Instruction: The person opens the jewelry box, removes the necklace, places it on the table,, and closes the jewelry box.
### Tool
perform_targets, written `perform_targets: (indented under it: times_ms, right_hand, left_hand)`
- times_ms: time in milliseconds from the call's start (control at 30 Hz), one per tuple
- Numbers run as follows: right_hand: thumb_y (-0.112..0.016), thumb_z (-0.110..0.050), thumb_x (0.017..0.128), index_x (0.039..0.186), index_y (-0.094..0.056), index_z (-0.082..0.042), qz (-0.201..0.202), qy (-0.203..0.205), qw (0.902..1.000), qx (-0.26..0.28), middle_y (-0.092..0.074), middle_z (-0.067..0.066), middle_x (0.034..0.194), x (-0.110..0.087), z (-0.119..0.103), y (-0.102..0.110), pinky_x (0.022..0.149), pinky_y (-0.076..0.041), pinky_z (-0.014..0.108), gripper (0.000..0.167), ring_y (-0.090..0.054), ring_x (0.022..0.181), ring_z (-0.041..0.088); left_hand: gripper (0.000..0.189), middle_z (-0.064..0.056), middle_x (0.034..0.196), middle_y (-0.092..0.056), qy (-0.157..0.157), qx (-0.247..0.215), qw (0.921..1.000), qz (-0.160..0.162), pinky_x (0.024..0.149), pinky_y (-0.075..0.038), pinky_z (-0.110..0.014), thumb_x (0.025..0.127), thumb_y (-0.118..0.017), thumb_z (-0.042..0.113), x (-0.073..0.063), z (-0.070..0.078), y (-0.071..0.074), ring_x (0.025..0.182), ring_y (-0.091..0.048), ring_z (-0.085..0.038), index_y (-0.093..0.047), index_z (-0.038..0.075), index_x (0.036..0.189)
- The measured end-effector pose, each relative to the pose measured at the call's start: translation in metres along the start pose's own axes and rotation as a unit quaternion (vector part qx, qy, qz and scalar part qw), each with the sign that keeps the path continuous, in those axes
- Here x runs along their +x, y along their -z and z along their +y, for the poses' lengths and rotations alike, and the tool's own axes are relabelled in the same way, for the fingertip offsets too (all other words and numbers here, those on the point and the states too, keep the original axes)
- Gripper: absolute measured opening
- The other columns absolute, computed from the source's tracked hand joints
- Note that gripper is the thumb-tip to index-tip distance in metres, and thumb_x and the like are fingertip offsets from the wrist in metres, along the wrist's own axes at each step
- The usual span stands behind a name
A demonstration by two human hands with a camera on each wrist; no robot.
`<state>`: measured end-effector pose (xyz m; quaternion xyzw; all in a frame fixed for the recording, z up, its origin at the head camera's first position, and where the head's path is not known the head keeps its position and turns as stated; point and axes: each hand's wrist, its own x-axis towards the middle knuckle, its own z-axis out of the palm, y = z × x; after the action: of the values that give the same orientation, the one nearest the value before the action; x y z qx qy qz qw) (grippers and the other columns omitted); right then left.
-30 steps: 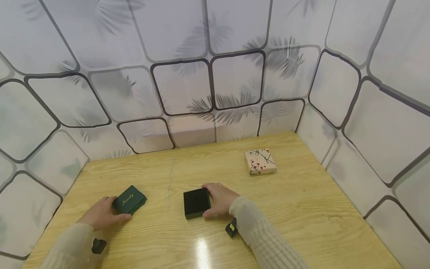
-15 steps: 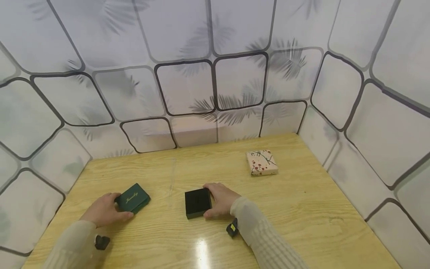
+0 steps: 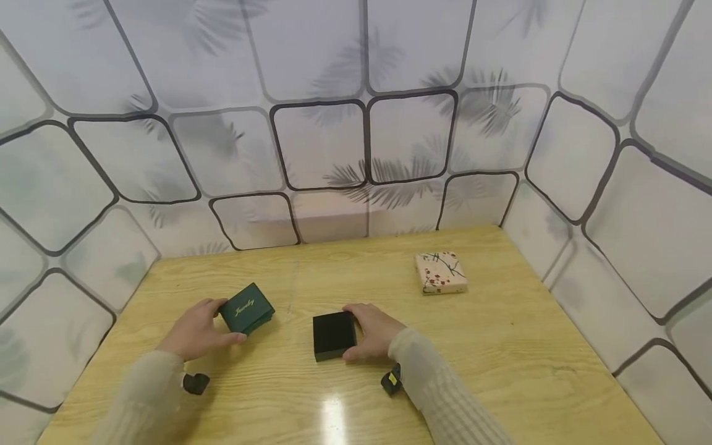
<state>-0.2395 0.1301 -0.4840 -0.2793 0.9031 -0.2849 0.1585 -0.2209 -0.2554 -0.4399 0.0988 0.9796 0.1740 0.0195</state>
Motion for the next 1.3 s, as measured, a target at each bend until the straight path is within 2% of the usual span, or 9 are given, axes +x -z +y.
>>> perform_targets:
  times_ms: [233, 400, 633, 767, 1033, 1300]
  right_hand:
    - [-0.079, -0.054, 0.072, 0.149, -0.032, -0.012, 0.011, 0.001, 0.9999, -0.003, -0.038, 0.007, 0.148, -0.004, 0.002, 0.0, 0.109, -0.031, 0.046, 0.1, -0.034, 0.135, 0.025]
    - [-0.08, -0.055, 0.072, 0.149, -0.033, -0.013, 0.009, -0.004, 1.0, 0.003, -0.039, 0.006, 0.147, -0.006, 0.002, -0.003, 0.109, -0.031, 0.047, 0.099, -0.036, 0.134, 0.025]
    - [-0.079, -0.056, 0.071, 0.149, -0.033, -0.014, 0.01, -0.007, 0.9999, 0.003, -0.039, 0.005, 0.147, -0.005, 0.001, -0.001, 0.108, -0.032, 0.047, 0.1, -0.036, 0.134, 0.024]
    - [-0.08, -0.056, 0.07, 0.15, -0.032, -0.015, 0.015, -0.011, 0.9998, -0.004, -0.04, 0.004, 0.147, -0.003, 0.001, -0.001, 0.109, -0.031, 0.046, 0.101, -0.037, 0.134, 0.022]
    - [-0.08, -0.056, 0.069, 0.15, -0.031, -0.013, 0.015, -0.009, 0.9998, 0.006, -0.04, 0.005, 0.145, -0.002, 0.002, -0.004, 0.108, -0.032, 0.046, 0.104, -0.038, 0.132, 0.023]
    - [-0.08, -0.055, 0.07, 0.15, -0.031, -0.009, 0.021, 0.007, 0.9997, 0.008, -0.042, 0.008, 0.144, 0.001, 0.001, -0.003, 0.107, -0.033, 0.048, 0.104, -0.04, 0.13, 0.025]
  left_hand:
    - [0.1, -0.02, 0.129, -0.052, -0.023, -0.031, 0.9992, 0.008, 0.088, -0.047, -0.054, 0.071, -0.078, 0.058, 0.014, 0.03, -0.004, 0.109, -0.056, -0.036, -0.042, -0.003, 0.141]
    - [0.102, -0.016, 0.13, -0.052, -0.035, -0.063, 0.9974, 0.008, 0.09, -0.047, -0.053, 0.07, -0.079, 0.058, 0.018, 0.054, -0.01, 0.112, -0.055, -0.034, -0.04, 0.001, 0.145]
    - [0.101, -0.013, 0.132, -0.051, -0.064, -0.076, 0.9948, 0.023, 0.093, -0.046, -0.051, 0.07, -0.08, 0.056, 0.024, 0.079, -0.011, 0.116, -0.053, -0.032, -0.04, 0.002, 0.145]
    - [0.101, -0.011, 0.131, -0.052, -0.065, -0.087, 0.9937, 0.027, 0.093, -0.046, -0.05, 0.069, -0.082, 0.053, 0.025, 0.086, -0.01, 0.116, -0.053, -0.031, -0.041, 0.003, 0.145]
    - [0.101, -0.008, 0.129, -0.053, -0.058, -0.097, 0.9935, 0.017, 0.093, -0.047, -0.047, 0.066, -0.085, 0.05, 0.025, 0.096, -0.023, 0.114, -0.054, -0.028, -0.042, 0.003, 0.145]
    - [0.099, -0.009, 0.133, -0.051, -0.077, -0.104, 0.9916, 0.001, 0.094, -0.046, -0.047, 0.067, -0.085, 0.048, 0.023, 0.101, -0.03, 0.116, -0.053, -0.029, -0.042, 0.003, 0.144]
